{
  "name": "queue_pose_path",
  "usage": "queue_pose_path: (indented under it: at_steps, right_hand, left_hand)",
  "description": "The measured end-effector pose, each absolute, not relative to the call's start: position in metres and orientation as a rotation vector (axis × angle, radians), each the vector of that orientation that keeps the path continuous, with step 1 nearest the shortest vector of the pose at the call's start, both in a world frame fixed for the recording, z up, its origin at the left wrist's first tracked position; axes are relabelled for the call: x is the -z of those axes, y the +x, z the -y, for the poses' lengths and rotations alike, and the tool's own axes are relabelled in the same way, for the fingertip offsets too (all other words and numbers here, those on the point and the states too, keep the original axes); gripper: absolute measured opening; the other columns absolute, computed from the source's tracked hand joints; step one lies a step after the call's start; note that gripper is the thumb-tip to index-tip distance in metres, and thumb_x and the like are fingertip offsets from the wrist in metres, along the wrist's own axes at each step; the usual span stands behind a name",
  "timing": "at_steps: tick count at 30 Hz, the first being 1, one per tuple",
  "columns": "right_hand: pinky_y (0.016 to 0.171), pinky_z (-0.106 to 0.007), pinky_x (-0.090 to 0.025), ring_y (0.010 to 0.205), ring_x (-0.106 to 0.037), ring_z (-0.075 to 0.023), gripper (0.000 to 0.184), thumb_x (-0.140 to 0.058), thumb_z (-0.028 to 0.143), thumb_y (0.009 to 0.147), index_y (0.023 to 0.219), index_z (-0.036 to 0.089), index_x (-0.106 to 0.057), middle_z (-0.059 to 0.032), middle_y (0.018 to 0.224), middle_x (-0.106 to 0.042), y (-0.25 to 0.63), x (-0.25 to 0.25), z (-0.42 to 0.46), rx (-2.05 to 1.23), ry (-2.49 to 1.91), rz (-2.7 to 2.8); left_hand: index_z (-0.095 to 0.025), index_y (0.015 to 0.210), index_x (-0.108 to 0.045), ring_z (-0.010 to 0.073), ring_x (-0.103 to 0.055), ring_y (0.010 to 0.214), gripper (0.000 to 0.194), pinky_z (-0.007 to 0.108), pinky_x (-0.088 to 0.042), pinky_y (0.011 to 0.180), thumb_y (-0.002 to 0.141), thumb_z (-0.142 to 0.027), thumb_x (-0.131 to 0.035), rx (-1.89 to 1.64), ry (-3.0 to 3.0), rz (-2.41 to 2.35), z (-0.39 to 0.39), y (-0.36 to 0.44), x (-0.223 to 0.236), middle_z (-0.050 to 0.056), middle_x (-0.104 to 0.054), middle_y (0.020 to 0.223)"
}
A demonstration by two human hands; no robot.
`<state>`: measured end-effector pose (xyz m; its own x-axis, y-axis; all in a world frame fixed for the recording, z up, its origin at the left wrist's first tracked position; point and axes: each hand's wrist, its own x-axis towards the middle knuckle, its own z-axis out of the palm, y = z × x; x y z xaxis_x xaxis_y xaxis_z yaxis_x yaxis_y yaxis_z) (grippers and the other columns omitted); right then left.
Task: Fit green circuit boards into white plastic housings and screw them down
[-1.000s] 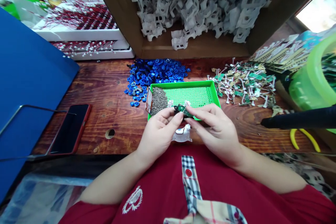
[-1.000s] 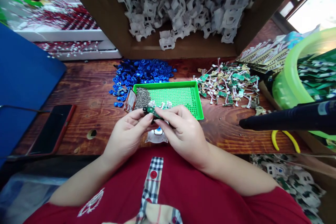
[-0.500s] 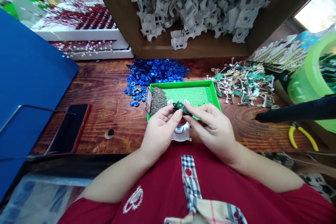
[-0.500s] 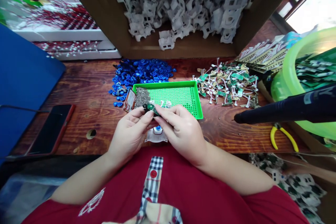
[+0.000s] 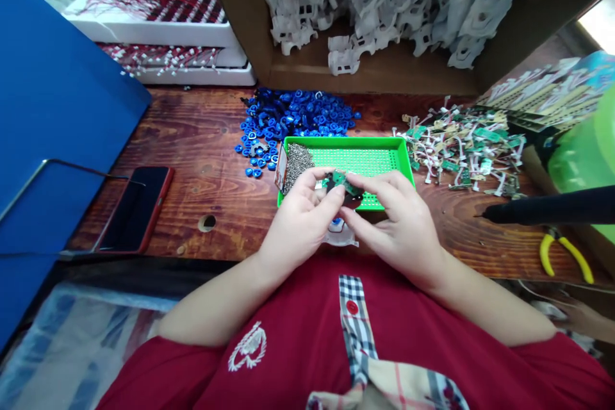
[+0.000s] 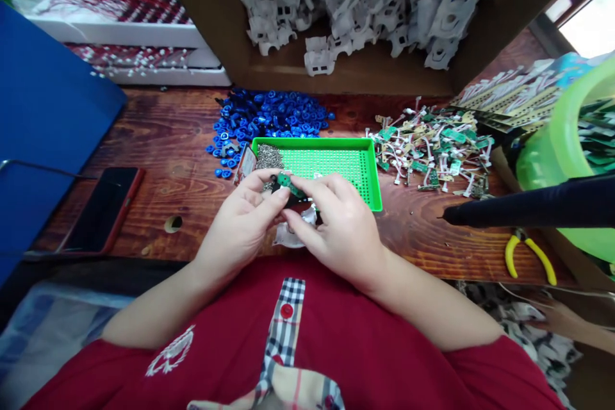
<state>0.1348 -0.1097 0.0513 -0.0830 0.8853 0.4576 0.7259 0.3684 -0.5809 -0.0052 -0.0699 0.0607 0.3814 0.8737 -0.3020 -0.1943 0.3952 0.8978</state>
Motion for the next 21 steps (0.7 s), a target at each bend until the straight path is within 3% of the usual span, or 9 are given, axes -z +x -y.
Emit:
queue_pose_path:
  at_steps: [4,8,10,12,15,21]
  right_hand:
    - [0.082,-0.035,-0.048,0.090,-0.055,-0.0186,0.038,-0.061,0.030,0.080,0.116,0.021,-0.055,-0.0078,0.098,-0.058,0.148,-0.049,0.102,-0.153,-1.428,1.835]
    - [0.084,-0.038,-0.048,0.092,-0.054,-0.0196,0.038,-0.062,0.030,0.079,0.116,0.021,-0.056,-0.0074,0.097,-0.058,0.169,-0.036,0.092,-0.153,-1.462,1.912]
    - [0.084,-0.038,-0.048,0.092,-0.055,-0.0196,0.039,-0.060,0.030,0.079,0.117,0.020,-0.055,-0.0076,0.098,-0.057,0.173,-0.029,0.089,-0.213,-1.446,1.990]
    - [0.083,-0.038,-0.049,0.093,-0.055,-0.0195,0.040,-0.059,0.031,0.080,0.118,0.020,-0.054,-0.0082,0.100,-0.056,0.171,-0.025,0.088,-0.259,-1.419,2.067]
    - [0.084,-0.038,-0.050,0.095,-0.054,-0.0194,0.039,-0.058,0.030,0.081,0.119,0.019,-0.053,-0.0088,0.102,-0.057,0.165,-0.023,0.089,-0.296,-1.394,2.130]
    - [0.082,-0.035,-0.052,0.093,-0.056,-0.0181,0.039,-0.058,0.031,0.081,0.118,0.017,-0.055,-0.0091,0.102,-0.057,0.159,-0.024,0.098,-0.520,-1.362,2.173]
  left_hand:
    - [-0.022,0.105,-0.048,0.0134,-0.066,0.066,0.027,0.024,-0.052,0.061,0.082,-0.032,-0.058,-0.704,1.026,-0.925,0.069,-0.028,-0.071,-0.001,-0.067,0.074]
    - [-0.017,0.077,-0.056,0.0107,-0.057,0.053,0.024,0.021,-0.043,0.049,0.080,-0.041,-0.058,-0.393,1.426,-1.102,0.070,-0.066,-0.066,-0.001,-0.061,0.060]
    - [-0.016,0.081,-0.061,0.0136,-0.061,0.062,0.026,0.024,-0.047,0.057,0.077,-0.042,-0.061,-0.223,1.475,-1.117,0.072,-0.076,-0.052,0.002,-0.066,0.071]
    - [-0.016,0.101,-0.061,0.0188,-0.065,0.082,0.037,0.031,-0.051,0.073,0.075,-0.042,-0.064,-0.195,1.362,-1.066,0.075,-0.076,-0.035,0.008,-0.069,0.091]
    - [-0.017,0.116,-0.055,0.0221,-0.061,0.106,0.046,0.038,-0.046,0.092,0.077,-0.038,-0.063,-0.215,1.134,-0.872,0.077,-0.063,-0.016,0.013,-0.064,0.117]
    - [-0.017,0.113,-0.056,0.0200,-0.062,0.105,0.043,0.039,-0.041,0.098,0.073,-0.019,-0.069,-0.269,0.866,-0.638,0.070,-0.045,-0.008,0.011,-0.065,0.116]
